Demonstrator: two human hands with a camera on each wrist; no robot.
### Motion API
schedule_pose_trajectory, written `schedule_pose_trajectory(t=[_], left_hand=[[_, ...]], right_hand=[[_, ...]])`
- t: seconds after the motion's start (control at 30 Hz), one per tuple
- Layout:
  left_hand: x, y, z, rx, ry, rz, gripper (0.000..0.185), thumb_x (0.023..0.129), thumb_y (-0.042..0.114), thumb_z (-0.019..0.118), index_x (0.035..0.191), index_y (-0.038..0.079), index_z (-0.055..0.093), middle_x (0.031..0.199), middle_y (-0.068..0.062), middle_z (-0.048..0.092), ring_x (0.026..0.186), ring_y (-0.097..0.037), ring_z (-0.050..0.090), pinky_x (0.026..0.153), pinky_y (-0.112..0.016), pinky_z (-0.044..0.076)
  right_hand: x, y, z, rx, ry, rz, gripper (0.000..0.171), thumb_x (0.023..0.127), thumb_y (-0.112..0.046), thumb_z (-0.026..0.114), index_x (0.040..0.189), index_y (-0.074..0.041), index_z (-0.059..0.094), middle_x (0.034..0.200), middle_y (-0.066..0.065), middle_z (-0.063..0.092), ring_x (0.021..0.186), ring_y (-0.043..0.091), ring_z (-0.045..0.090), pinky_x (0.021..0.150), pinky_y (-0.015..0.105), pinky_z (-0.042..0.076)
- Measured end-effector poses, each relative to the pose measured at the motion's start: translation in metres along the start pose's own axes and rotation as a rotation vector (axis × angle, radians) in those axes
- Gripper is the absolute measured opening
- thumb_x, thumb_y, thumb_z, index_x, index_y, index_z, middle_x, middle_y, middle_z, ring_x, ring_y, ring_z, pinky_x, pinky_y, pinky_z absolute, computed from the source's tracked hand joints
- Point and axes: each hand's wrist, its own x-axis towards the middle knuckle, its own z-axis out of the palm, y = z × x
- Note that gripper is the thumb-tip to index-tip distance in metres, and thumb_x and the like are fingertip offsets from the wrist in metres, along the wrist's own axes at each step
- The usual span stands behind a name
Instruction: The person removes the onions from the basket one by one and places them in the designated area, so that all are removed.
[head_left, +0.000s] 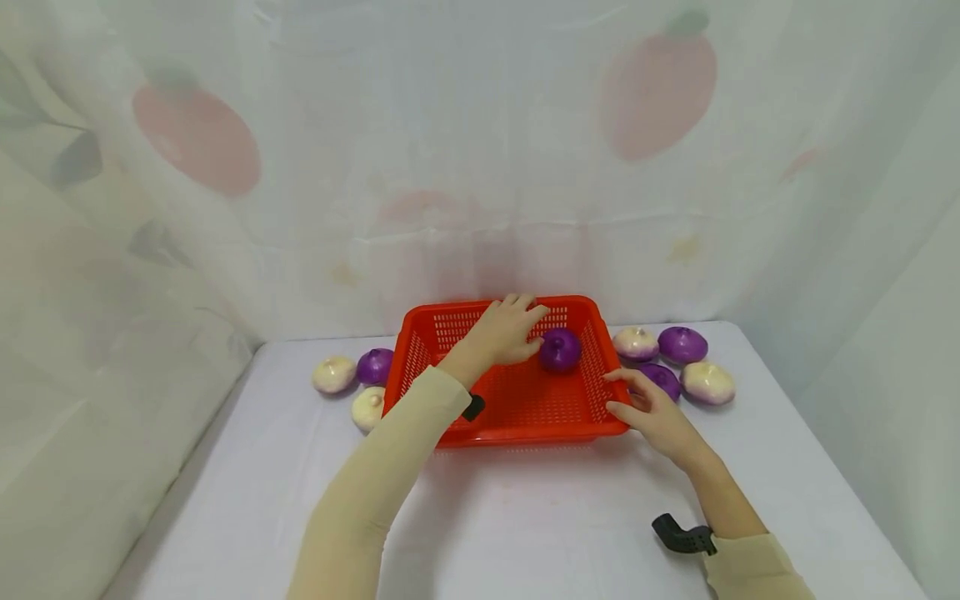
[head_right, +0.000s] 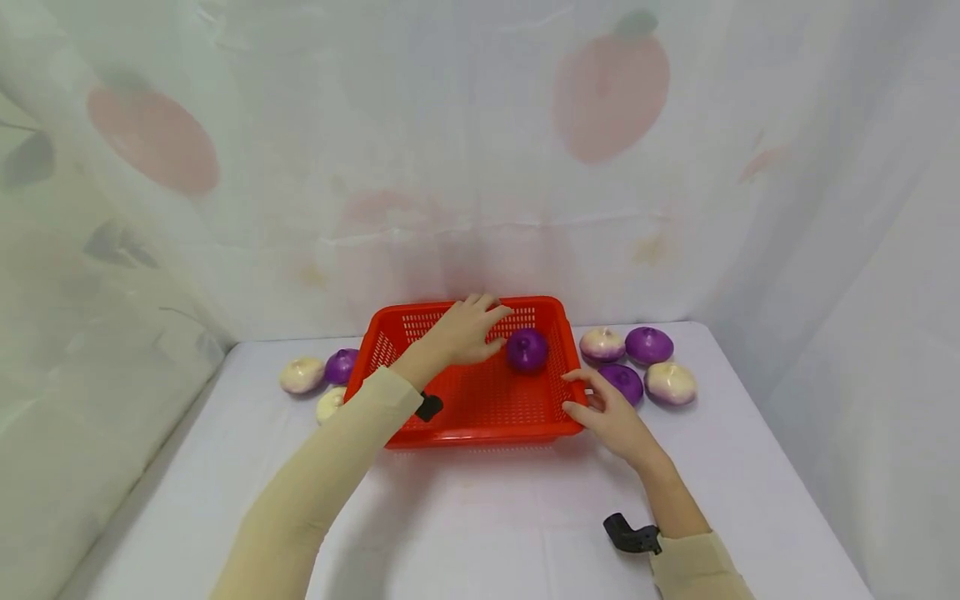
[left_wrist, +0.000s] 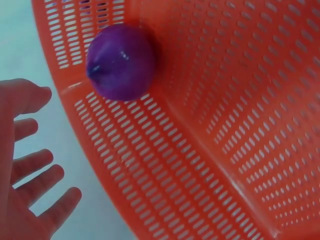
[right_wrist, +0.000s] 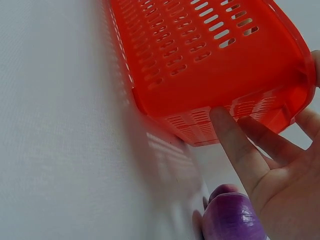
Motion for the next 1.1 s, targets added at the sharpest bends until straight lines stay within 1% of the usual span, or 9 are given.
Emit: schedule_pose_trajectory(t=[0.1, 0.3, 0.47, 0.6, 0.77, 0.97, 1.1], left_hand=[[0.005, 0.004, 0.005, -0.016, -0.032, -0.009, 0.058, 0.1, 0.042, 0.061, 0.151, 0.019, 0.046, 0.15, -0.009, 0.043, 0.139, -0.03, 0.039, 0.113, -0.049, 0.038], [0.011, 0.012, 0.018, -0.011, -0.084, -0.007, 0.06, 0.098, 0.043, 0.061, 0.152, 0.021, 0.046, 0.152, -0.007, 0.042, 0.14, -0.028, 0.039, 0.113, -0.049, 0.038], [0.015, 0.018, 0.024, -0.015, -0.108, -0.014, 0.06, 0.098, 0.042, 0.063, 0.152, 0.023, 0.046, 0.153, -0.006, 0.042, 0.14, -0.027, 0.039, 0.114, -0.05, 0.038], [0.02, 0.025, 0.032, -0.009, -0.124, -0.009, 0.061, 0.097, 0.044, 0.064, 0.152, 0.024, 0.046, 0.154, -0.006, 0.041, 0.141, -0.028, 0.039, 0.113, -0.05, 0.038], [0.026, 0.034, 0.037, -0.017, -0.167, -0.017, 0.062, 0.096, 0.044, 0.066, 0.152, 0.027, 0.045, 0.157, -0.006, 0.038, 0.144, -0.029, 0.036, 0.114, -0.051, 0.037], [0.031, 0.041, 0.044, 0.005, -0.204, -0.014, 0.062, 0.096, 0.045, 0.066, 0.152, 0.029, 0.045, 0.158, -0.004, 0.037, 0.142, -0.026, 0.037, 0.113, -0.046, 0.04], [0.033, 0.042, 0.049, -0.003, -0.218, -0.007, 0.06, 0.096, 0.043, 0.068, 0.15, 0.028, 0.047, 0.154, -0.003, 0.041, 0.138, -0.026, 0.039, 0.111, -0.045, 0.042]], right_hand=[[0.0, 0.001, 0.0, 0.005, -0.003, -0.003, 0.044, 0.101, -0.015, 0.063, 0.14, -0.002, 0.047, 0.149, 0.025, 0.04, 0.132, 0.049, 0.047, 0.093, 0.029, 0.055], [0.0, 0.004, 0.003, 0.029, -0.009, -0.006, 0.044, 0.101, -0.014, 0.063, 0.14, -0.002, 0.046, 0.15, 0.027, 0.039, 0.129, 0.049, 0.05, 0.091, 0.03, 0.056], [0.0, 0.004, 0.004, 0.032, -0.009, -0.01, 0.044, 0.101, -0.014, 0.063, 0.14, -0.003, 0.047, 0.15, 0.027, 0.039, 0.128, 0.049, 0.051, 0.091, 0.031, 0.056], [0.0, 0.005, 0.004, 0.026, -0.007, -0.01, 0.044, 0.101, -0.014, 0.063, 0.14, -0.004, 0.047, 0.149, 0.026, 0.04, 0.127, 0.048, 0.052, 0.091, 0.032, 0.056], [0.0, 0.004, 0.005, 0.019, 0.005, -0.016, 0.043, 0.1, -0.013, 0.064, 0.139, -0.003, 0.048, 0.148, 0.027, 0.042, 0.125, 0.047, 0.054, 0.09, 0.03, 0.056], [-0.001, 0.004, 0.005, 0.024, 0.003, -0.007, 0.043, 0.1, -0.012, 0.063, 0.14, -0.004, 0.048, 0.147, 0.028, 0.042, 0.125, 0.047, 0.054, 0.091, 0.032, 0.057], [-0.001, 0.005, 0.005, 0.03, 0.0, -0.001, 0.043, 0.1, -0.012, 0.063, 0.14, -0.004, 0.048, 0.147, 0.028, 0.042, 0.125, 0.047, 0.054, 0.091, 0.033, 0.057]])
